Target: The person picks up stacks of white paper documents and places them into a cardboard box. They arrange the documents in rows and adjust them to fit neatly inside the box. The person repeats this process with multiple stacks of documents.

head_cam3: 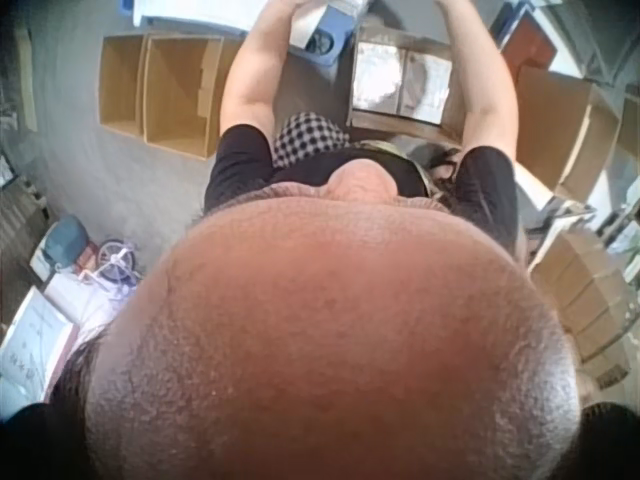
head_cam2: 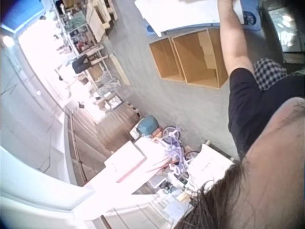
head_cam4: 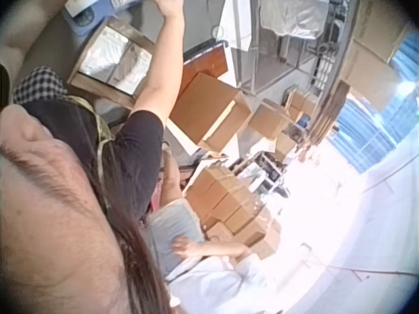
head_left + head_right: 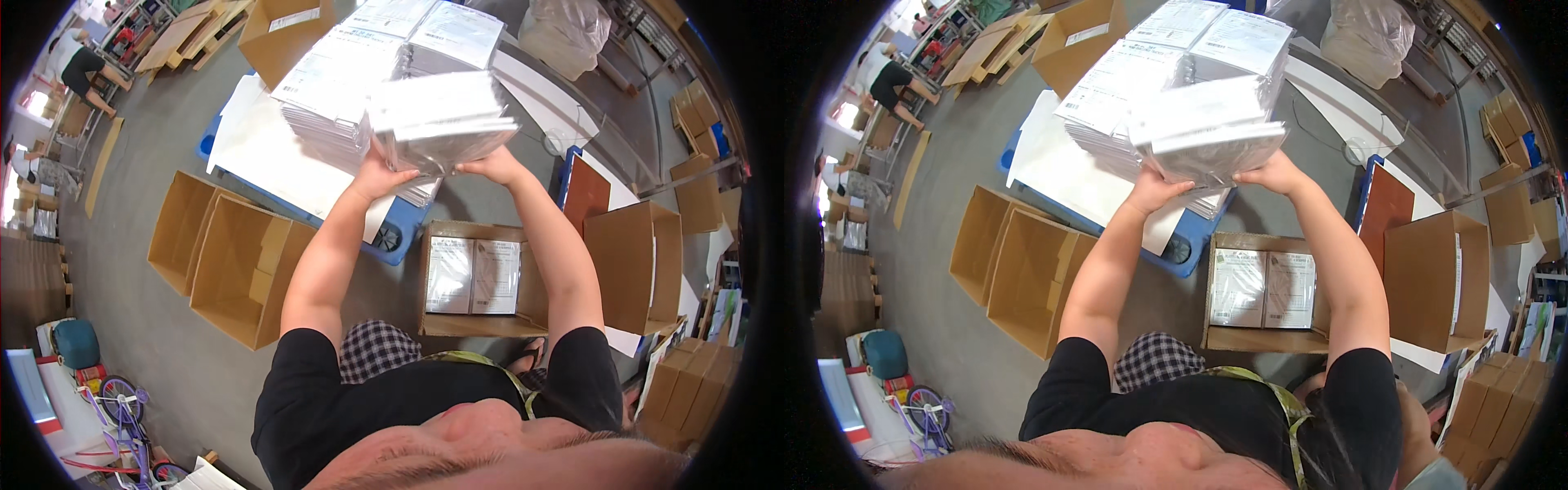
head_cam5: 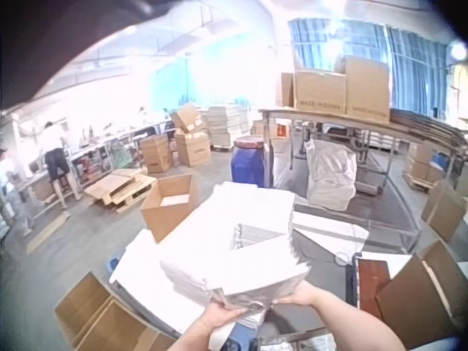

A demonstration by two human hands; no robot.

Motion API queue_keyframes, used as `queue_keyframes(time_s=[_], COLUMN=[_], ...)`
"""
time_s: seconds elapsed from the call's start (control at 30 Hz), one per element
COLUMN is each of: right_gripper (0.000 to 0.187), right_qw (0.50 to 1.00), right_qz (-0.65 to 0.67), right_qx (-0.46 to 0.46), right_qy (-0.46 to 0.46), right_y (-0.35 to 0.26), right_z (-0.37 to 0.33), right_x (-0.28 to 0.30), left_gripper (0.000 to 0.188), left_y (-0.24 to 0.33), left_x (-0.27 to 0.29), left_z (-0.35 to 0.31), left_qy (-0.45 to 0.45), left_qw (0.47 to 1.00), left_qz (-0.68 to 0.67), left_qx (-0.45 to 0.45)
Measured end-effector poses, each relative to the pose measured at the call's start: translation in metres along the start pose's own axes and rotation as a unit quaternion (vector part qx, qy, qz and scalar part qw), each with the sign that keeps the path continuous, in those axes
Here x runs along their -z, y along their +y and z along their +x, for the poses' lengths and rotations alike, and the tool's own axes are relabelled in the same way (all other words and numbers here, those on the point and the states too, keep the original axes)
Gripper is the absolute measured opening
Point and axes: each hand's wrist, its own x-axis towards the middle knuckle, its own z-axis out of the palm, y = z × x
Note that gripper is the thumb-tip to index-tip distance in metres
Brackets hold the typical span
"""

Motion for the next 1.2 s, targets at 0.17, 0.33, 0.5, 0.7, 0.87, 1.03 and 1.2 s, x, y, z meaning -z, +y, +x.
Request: queue_keyframes(time_s=[0.17,0.33,0.5,0.7,0.87,1.03,1.2], right_gripper=[0.044,0.063,0.051,0.037,0.048,0.065,0.068], right_qw=[0.999,0.966,0.984,0.987,0.986,0.985,0.973], right_qz=[0.022,0.235,0.168,0.151,0.153,0.127,0.198], right_qx=[0.017,0.049,-0.047,-0.051,-0.054,-0.107,-0.042], right_qy=[0.023,0.094,0.034,0.028,0.041,0.051,0.116], right_y=[0.033,0.010,0.012,0.020,0.017,0.035,0.045], right_z=[0.008,0.002,0.011,0.015,0.018,0.018,0.016], right_x=[-0.012,-0.014,-0.021,-0.016,-0.026,-0.026,-0.030], left_gripper=[0.107,0.123,0.127,0.126,0.124,0.126,0.128], left_y=[-0.093,-0.062,-0.041,-0.055,-0.040,-0.043,-0.017], left_x=[-0.003,-0.022,-0.030,-0.029,-0.016,-0.021,-0.019], left_z=[0.002,-0.004,0.007,0.011,0.016,0.016,0.014], left_qy=[0.080,0.141,0.114,0.122,0.085,0.131,0.128], left_qw=[0.992,0.988,0.985,0.982,0.992,0.990,0.991], left_qz=[0.093,0.053,-0.132,-0.144,-0.035,-0.004,-0.021], left_qx=[0.009,-0.029,-0.001,-0.018,0.087,0.048,0.020])
